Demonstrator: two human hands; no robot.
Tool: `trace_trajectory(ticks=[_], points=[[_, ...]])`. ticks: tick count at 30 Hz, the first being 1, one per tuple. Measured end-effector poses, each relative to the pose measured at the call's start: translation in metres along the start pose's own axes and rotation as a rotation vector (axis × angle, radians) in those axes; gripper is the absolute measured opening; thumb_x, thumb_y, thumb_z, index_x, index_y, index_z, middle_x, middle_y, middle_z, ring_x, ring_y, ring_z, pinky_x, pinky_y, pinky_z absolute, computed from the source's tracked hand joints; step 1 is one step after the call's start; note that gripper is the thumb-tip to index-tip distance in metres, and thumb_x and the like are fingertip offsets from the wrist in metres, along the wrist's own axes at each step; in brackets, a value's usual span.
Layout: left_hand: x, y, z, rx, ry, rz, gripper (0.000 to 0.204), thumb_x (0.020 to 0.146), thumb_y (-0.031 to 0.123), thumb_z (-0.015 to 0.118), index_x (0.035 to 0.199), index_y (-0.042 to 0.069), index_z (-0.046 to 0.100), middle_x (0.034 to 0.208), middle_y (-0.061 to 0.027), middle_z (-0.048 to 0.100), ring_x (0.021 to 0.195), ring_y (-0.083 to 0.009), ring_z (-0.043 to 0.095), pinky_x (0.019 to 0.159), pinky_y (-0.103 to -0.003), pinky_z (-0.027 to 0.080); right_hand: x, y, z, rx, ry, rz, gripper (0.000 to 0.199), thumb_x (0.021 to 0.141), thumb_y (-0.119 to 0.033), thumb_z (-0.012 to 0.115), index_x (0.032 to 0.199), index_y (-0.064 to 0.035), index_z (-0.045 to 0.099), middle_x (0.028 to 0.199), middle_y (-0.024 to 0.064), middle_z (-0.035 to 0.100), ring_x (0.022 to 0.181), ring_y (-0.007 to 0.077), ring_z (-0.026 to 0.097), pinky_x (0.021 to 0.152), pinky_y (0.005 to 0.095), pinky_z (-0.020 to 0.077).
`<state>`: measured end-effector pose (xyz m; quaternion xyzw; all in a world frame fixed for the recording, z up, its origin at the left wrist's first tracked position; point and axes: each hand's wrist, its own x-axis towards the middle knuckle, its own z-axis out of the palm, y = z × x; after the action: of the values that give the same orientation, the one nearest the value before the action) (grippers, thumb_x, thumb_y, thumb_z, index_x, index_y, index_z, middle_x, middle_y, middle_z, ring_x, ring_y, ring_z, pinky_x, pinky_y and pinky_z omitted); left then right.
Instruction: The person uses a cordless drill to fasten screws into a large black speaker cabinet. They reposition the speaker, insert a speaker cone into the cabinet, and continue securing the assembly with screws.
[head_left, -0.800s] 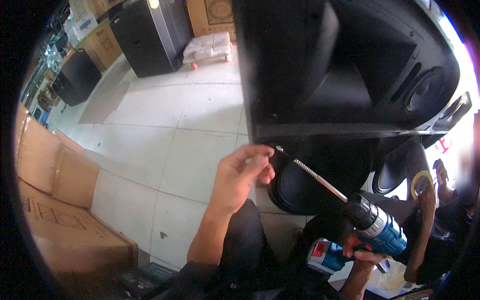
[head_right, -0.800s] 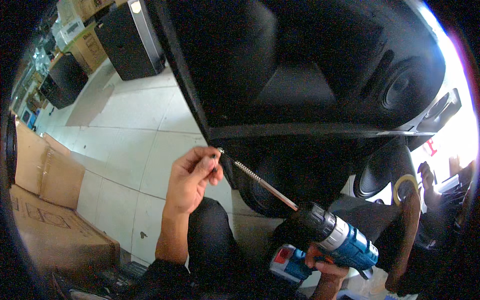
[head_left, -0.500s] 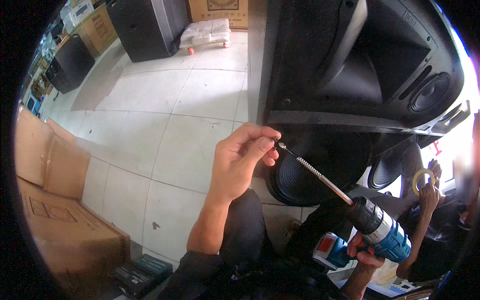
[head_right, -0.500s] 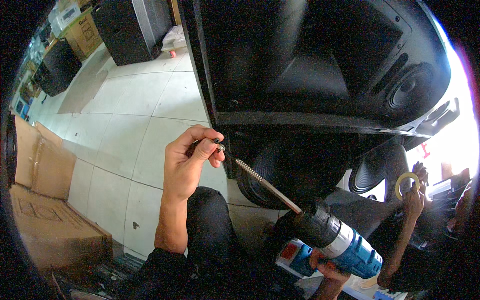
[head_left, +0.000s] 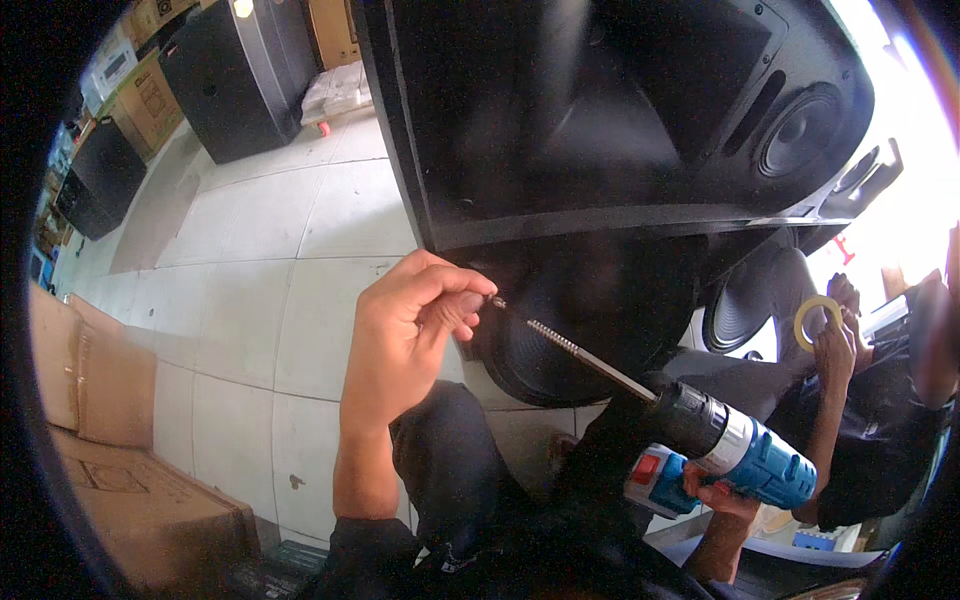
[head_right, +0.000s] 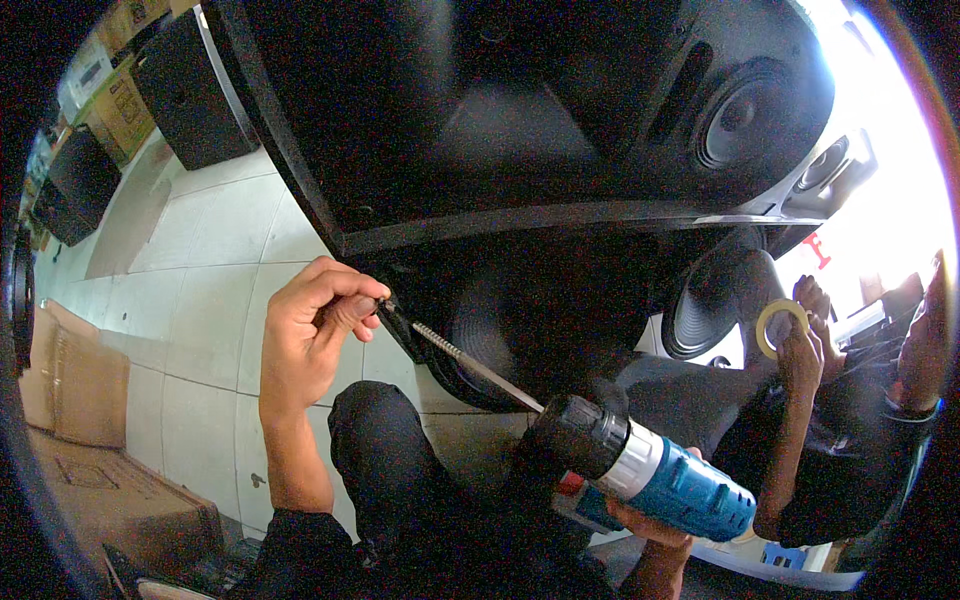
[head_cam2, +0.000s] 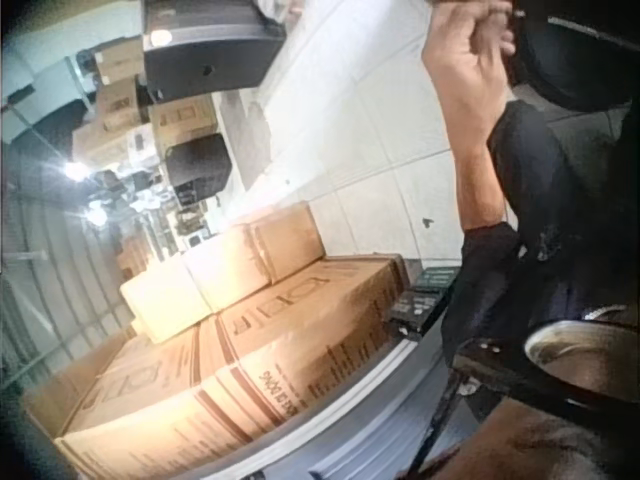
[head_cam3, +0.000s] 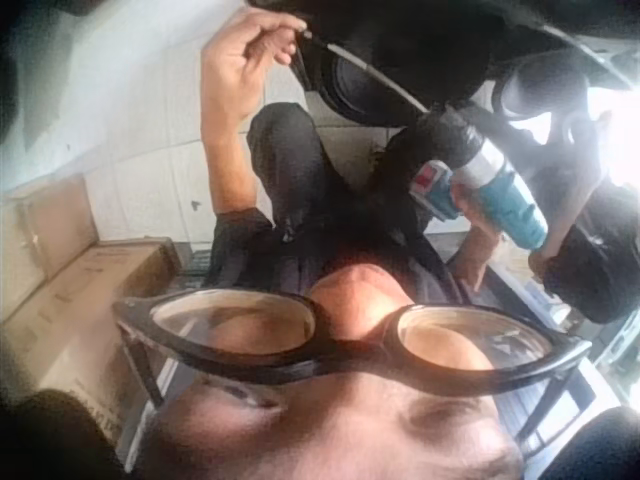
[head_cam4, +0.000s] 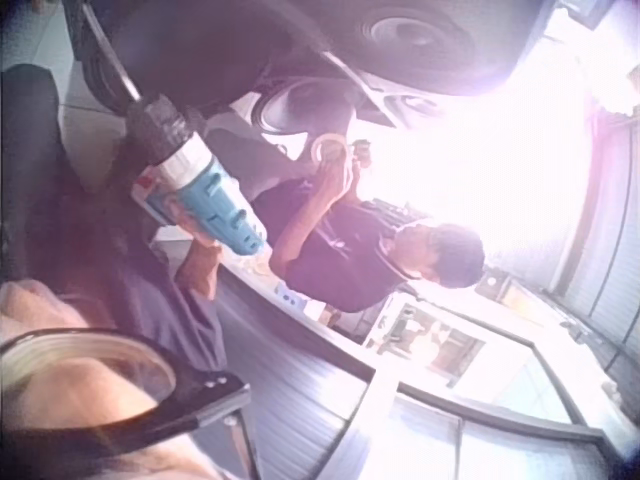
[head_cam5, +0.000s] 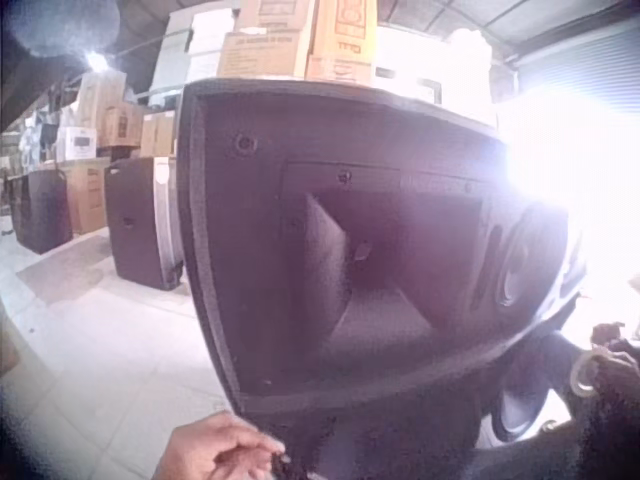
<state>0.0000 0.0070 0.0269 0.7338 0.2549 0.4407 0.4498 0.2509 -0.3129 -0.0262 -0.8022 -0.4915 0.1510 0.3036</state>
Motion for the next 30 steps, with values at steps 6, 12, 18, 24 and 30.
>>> trace_trajectory(ticks=[6,12,18,24,30], points=[[0.005,0.016,0.002,0.066,-0.180,-0.079,0.009,0.087,0.004,0.058,0.088,0.001,0.066,0.076,-0.0045,0.059,0.062,-0.0099,0.058,0.054,-0.023,0.048,-0.002,-0.002,-0.008,0.140,0.241,0.033,0.060,0.051,-0.042,0.082,0.094,-0.0046,0.064,0.087,0.0119,0.064,0.074,0.0246,0.063,0.067,0.0350,0.0499],[0.012,0.014,-0.007,-0.265,-0.368,-0.289,0.015,0.087,0.014,0.061,0.088,-0.001,0.063,0.076,-0.0045,0.059,0.059,-0.0093,0.056,0.050,-0.021,0.045,-0.028,0.030,-0.009,0.238,0.142,0.104,0.066,0.053,-0.042,0.082,0.102,-0.0054,0.057,0.092,0.0129,0.056,0.079,0.0243,0.058,0.063,0.0363,0.0464],[0.012,0.008,0.021,-0.839,-0.203,-0.424,0.022,0.090,0.019,0.059,0.096,-0.002,0.060,0.075,-0.0025,0.057,0.064,-0.0092,0.053,0.049,-0.017,0.040,-0.041,0.001,0.034,0.389,0.248,-0.008,0.066,0.063,-0.034,0.076,0.112,0.0025,0.051,0.082,0.0123,0.058,0.074,0.0216,0.059,0.060,0.0320,0.0467],[0.026,0.009,0.058,-0.762,0.012,-0.379,0.022,0.092,0.019,0.056,0.099,-0.001,0.062,0.074,-0.0014,0.057,0.062,-0.0071,0.052,0.053,-0.017,0.041,-0.028,0.008,0.032,0.126,0.111,-0.789,0.071,0.065,-0.039,0.076,0.113,0.0060,0.048,0.086,0.0159,0.061,0.076,0.0254,0.061,0.066,0.0357,0.0495],[0.032,0.015,0.057,-0.213,0.142,-0.225,0.024,0.092,0.021,0.055,0.098,0.000,0.065,0.066,-0.0020,0.057,0.054,-0.0053,0.049,0.050,-0.019,0.040,-0.011,-0.093,0.053,-0.075,0.357,-0.460,0.049,0.066,-0.029,0.075,0.098,0.0038,0.059,0.082,0.0162,0.064,0.069,0.0267,0.065,0.063,0.0360,0.0517]])
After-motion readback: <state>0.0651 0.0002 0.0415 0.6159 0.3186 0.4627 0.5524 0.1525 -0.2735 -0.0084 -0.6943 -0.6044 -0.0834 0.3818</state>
